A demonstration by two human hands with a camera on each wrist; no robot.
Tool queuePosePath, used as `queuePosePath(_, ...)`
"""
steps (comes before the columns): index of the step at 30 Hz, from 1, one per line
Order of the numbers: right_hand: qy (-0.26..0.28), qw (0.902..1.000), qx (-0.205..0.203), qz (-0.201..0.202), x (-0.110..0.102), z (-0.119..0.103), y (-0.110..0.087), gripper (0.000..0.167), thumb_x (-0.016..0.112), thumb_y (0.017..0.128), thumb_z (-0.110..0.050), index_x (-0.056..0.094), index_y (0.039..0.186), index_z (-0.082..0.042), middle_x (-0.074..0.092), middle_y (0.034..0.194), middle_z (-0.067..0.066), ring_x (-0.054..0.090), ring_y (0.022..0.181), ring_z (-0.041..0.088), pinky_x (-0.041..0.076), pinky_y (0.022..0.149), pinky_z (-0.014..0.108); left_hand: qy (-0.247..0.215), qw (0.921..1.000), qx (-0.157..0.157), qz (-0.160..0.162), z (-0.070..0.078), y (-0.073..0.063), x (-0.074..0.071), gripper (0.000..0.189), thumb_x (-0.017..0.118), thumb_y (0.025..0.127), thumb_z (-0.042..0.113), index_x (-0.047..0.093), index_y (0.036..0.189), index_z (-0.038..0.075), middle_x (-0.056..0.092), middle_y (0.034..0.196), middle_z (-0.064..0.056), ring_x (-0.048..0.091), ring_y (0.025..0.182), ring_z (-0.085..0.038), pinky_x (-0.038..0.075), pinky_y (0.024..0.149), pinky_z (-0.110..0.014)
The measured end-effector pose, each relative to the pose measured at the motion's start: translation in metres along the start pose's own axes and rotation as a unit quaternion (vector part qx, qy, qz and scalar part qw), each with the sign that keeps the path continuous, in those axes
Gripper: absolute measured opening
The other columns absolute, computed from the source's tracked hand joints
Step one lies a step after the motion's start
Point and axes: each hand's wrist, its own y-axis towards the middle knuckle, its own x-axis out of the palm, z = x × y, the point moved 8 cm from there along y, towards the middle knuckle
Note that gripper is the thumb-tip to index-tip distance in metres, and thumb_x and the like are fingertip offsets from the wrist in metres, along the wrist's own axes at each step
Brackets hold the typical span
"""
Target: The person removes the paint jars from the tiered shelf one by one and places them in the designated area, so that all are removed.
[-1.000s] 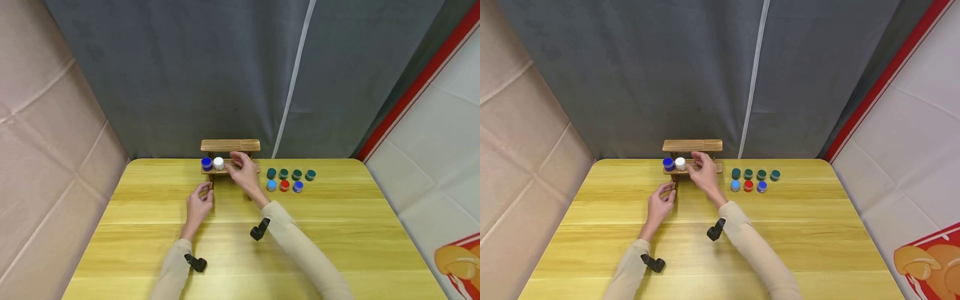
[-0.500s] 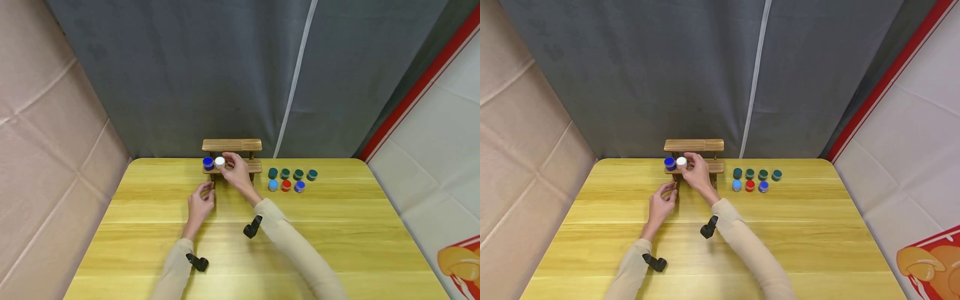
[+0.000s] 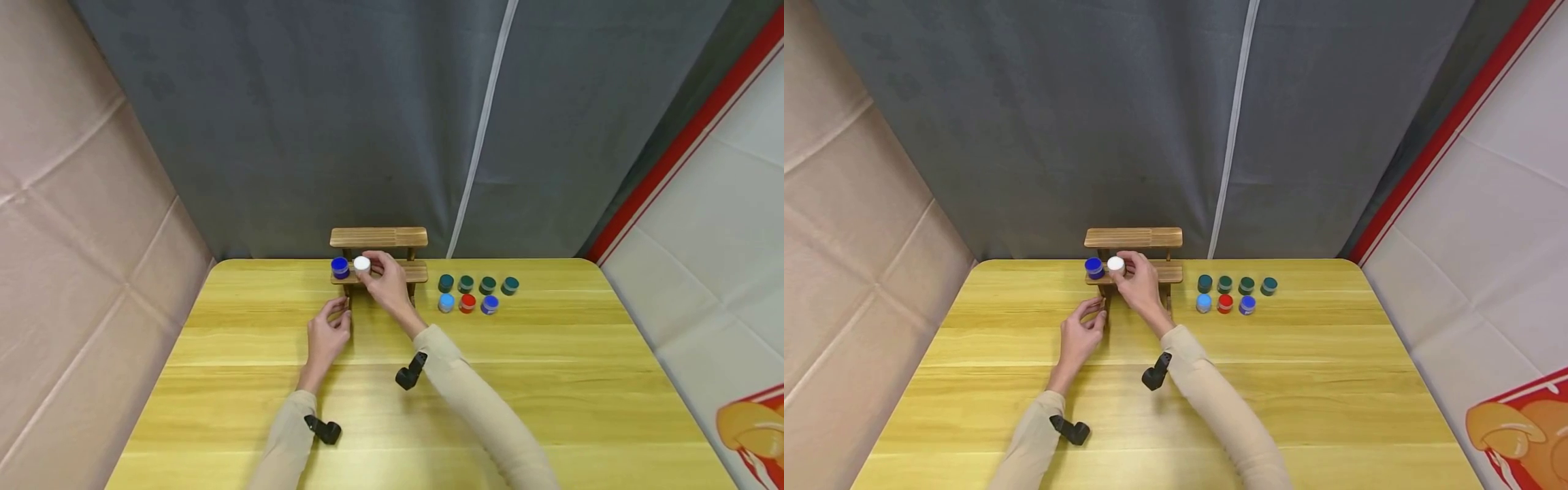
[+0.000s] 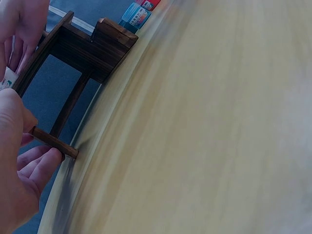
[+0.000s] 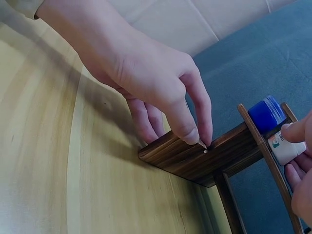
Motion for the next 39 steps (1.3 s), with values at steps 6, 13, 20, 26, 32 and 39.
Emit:
queuePosePath(6, 0.017, 0.9998, 0.010, 0.010, -0.010, 0.004, -0.001, 0.036, 0.078, 0.093, -0.001, 0.068, 0.127, 0.005, 0.068, 0.128, 0.023, 0.072, 0.120, 0.036, 0.062, 0.107, 0.040, 0.001, 1.0000, -0.008, -0.005, 0.002, -0.001, -0.001, 0.031, 0.070, 0.096, 0.000, 0.072, 0.127, -0.001, 0.075, 0.119, -0.025, 0.077, 0.107, -0.042, 0.067, 0.092, -0.037)
queuePosePath(13, 0.027, 0.9991, 0.019, 0.027, -0.026, 0.009, -0.004, 0.037, 0.077, 0.094, 0.001, 0.067, 0.128, 0.008, 0.068, 0.129, 0.025, 0.070, 0.122, 0.039, 0.062, 0.107, 0.045, 0.005, 0.9999, -0.010, -0.009, 0.000, -0.001, 0.000, 0.031, 0.070, 0.097, 0.001, 0.072, 0.127, 0.000, 0.075, 0.119, -0.024, 0.078, 0.106, -0.041, 0.066, 0.092, -0.036)
queuePosePath(20, 0.024, 0.9990, 0.020, 0.032, -0.038, 0.007, -0.004, 0.038, 0.077, 0.094, 0.001, 0.066, 0.130, 0.008, 0.066, 0.131, 0.025, 0.069, 0.123, 0.039, 0.061, 0.109, 0.046, 0.003, 0.9998, -0.016, -0.010, -0.002, -0.001, -0.003, 0.031, 0.070, 0.097, 0.001, 0.072, 0.128, 0.001, 0.075, 0.120, -0.023, 0.077, 0.107, -0.042, 0.066, 0.092, -0.036)
queuePosePath(26, 0.018, 0.9989, 0.023, 0.036, -0.047, 0.006, -0.005, 0.036, 0.076, 0.095, 0.001, 0.067, 0.129, 0.006, 0.065, 0.130, 0.025, 0.069, 0.123, 0.039, 0.061, 0.109, 0.046, 0.002, 0.9999, -0.012, -0.011, -0.003, -0.001, -0.005, 0.031, 0.070, 0.098, 0.001, 0.072, 0.129, 0.000, 0.075, 0.121, -0.025, 0.077, 0.106, -0.043, 0.067, 0.092, -0.036)
queuePosePath(32, 0.018, 0.9984, 0.026, 0.046, -0.060, 0.007, -0.006, 0.036, 0.076, 0.094, 0.001, 0.067, 0.129, 0.006, 0.065, 0.132, 0.026, 0.068, 0.124, 0.041, 0.059, 0.111, 0.050, 0.002, 0.9999, -0.010, -0.011, -0.003, -0.001, -0.006, 0.031, 0.069, 0.098, 0.001, 0.071, 0.130, 0.000, 0.074, 0.121, -0.025, 0.077, 0.107, -0.043, 0.067, 0.092, -0.036)
queuePosePath(39, 0.007, 0.9977, 0.031, 0.059, -0.075, 0.012, -0.009, 0.037, 0.077, 0.095, -0.001, 0.067, 0.129, 0.006, 0.065, 0.131, 0.025, 0.068, 0.123, 0.039, 0.061, 0.109, 0.046, 0.009, 0.9998, -0.010, -0.012, -0.003, -0.001, -0.007, 0.031, 0.069, 0.099, 0.002, 0.072, 0.129, 0.001, 0.075, 0.121, -0.024, 0.077, 0.107, -0.042, 0.067, 0.092, -0.039)
